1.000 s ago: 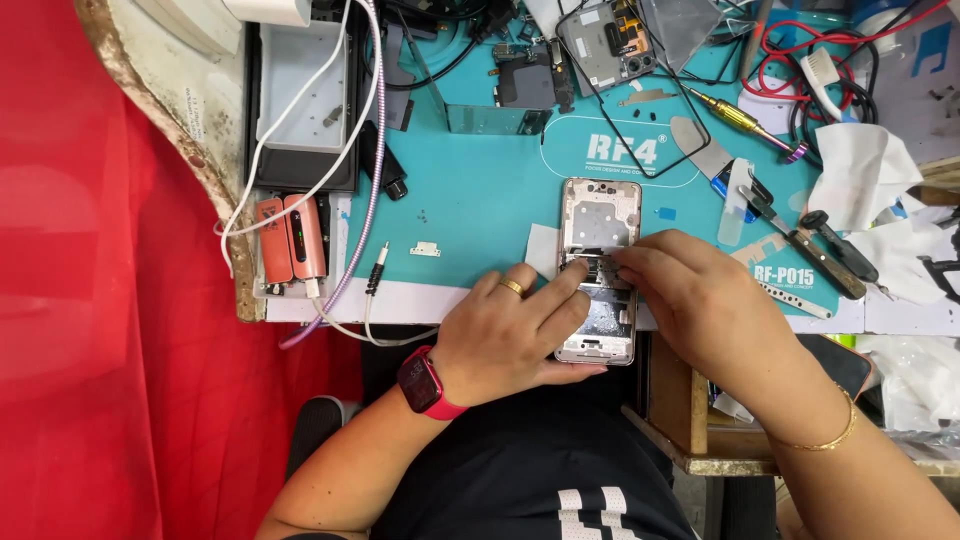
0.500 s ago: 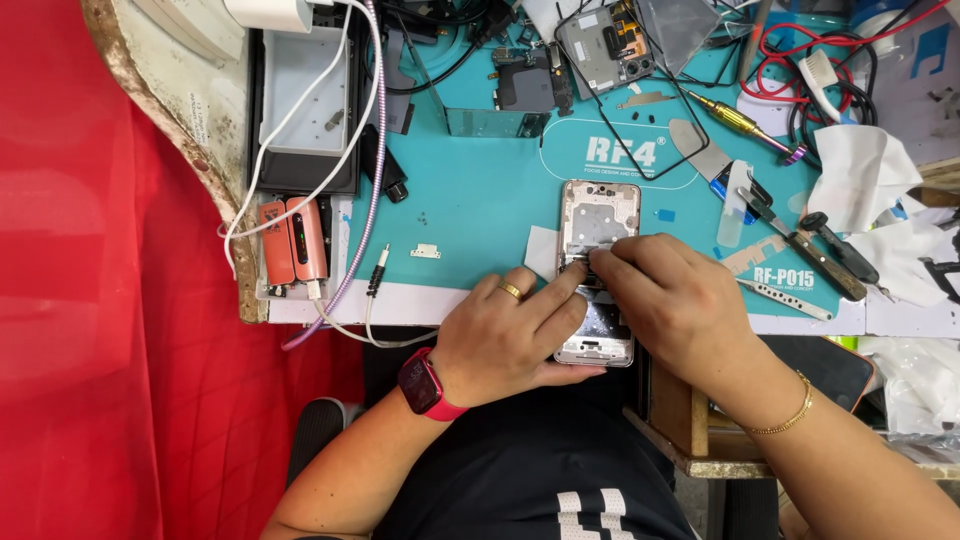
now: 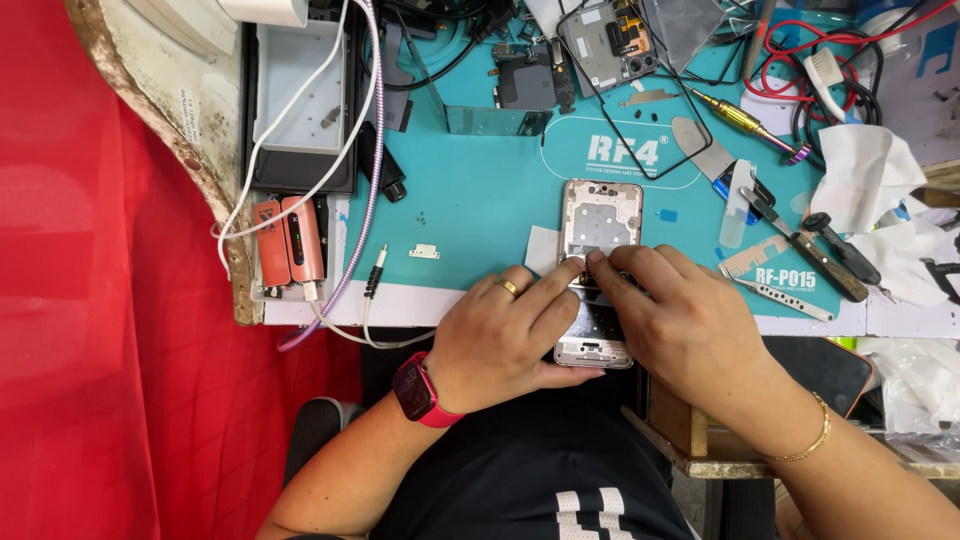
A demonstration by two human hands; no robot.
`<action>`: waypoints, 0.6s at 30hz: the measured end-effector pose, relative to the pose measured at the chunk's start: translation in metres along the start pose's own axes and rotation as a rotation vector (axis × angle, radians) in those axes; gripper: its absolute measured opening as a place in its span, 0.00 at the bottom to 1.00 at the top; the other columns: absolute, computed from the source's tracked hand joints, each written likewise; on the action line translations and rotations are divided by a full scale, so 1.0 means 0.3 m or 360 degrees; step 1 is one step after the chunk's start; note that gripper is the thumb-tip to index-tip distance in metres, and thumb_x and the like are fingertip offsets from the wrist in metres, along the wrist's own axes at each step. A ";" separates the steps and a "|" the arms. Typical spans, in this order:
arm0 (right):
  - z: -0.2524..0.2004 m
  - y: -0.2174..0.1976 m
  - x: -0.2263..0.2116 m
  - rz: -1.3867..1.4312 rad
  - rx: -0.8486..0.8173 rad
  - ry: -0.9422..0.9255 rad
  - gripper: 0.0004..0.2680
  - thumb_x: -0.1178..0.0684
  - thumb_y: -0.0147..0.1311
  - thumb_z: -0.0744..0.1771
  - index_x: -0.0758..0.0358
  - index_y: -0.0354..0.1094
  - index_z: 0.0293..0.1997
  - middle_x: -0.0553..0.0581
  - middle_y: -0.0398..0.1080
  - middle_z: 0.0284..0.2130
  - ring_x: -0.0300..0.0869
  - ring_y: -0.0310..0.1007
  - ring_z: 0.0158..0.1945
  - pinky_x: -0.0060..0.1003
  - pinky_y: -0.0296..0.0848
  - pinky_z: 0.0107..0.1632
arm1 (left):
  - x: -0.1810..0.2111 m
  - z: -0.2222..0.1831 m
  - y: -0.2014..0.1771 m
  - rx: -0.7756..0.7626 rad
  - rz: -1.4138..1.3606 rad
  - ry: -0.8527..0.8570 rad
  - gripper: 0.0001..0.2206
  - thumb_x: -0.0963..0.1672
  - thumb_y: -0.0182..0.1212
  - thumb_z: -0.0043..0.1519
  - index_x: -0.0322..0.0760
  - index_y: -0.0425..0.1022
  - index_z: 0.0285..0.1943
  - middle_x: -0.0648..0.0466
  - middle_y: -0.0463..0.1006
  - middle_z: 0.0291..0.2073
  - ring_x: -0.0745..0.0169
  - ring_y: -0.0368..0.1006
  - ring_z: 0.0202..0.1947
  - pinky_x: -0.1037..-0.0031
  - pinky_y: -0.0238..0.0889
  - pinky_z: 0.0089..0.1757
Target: Disassembling and repairing a mobile phone by removing screws and handling internal components.
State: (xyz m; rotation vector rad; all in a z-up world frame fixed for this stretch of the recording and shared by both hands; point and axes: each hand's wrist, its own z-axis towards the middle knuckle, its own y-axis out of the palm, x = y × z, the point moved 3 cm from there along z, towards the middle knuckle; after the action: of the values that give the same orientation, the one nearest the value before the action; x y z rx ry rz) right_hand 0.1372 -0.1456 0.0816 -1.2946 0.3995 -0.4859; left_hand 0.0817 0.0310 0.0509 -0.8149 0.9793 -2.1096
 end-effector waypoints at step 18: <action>-0.037 0.011 0.014 0.0639 0.0170 -0.0101 0.04 0.66 0.41 0.70 0.71 0.62 0.46 0.65 0.72 0.56 0.59 0.70 0.46 0.46 0.75 0.48 | -0.005 -0.021 0.009 -0.0019 -0.0183 -0.0126 0.37 0.61 0.74 0.56 0.35 0.58 0.53 0.40 0.74 0.61 0.43 0.76 0.42 0.59 0.71 0.43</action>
State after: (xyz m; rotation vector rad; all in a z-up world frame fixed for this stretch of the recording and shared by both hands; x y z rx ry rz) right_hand 0.1351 -0.1562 0.0757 -1.0885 0.5575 -0.1250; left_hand 0.0786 0.0332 0.0452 -0.9742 0.9240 -2.1520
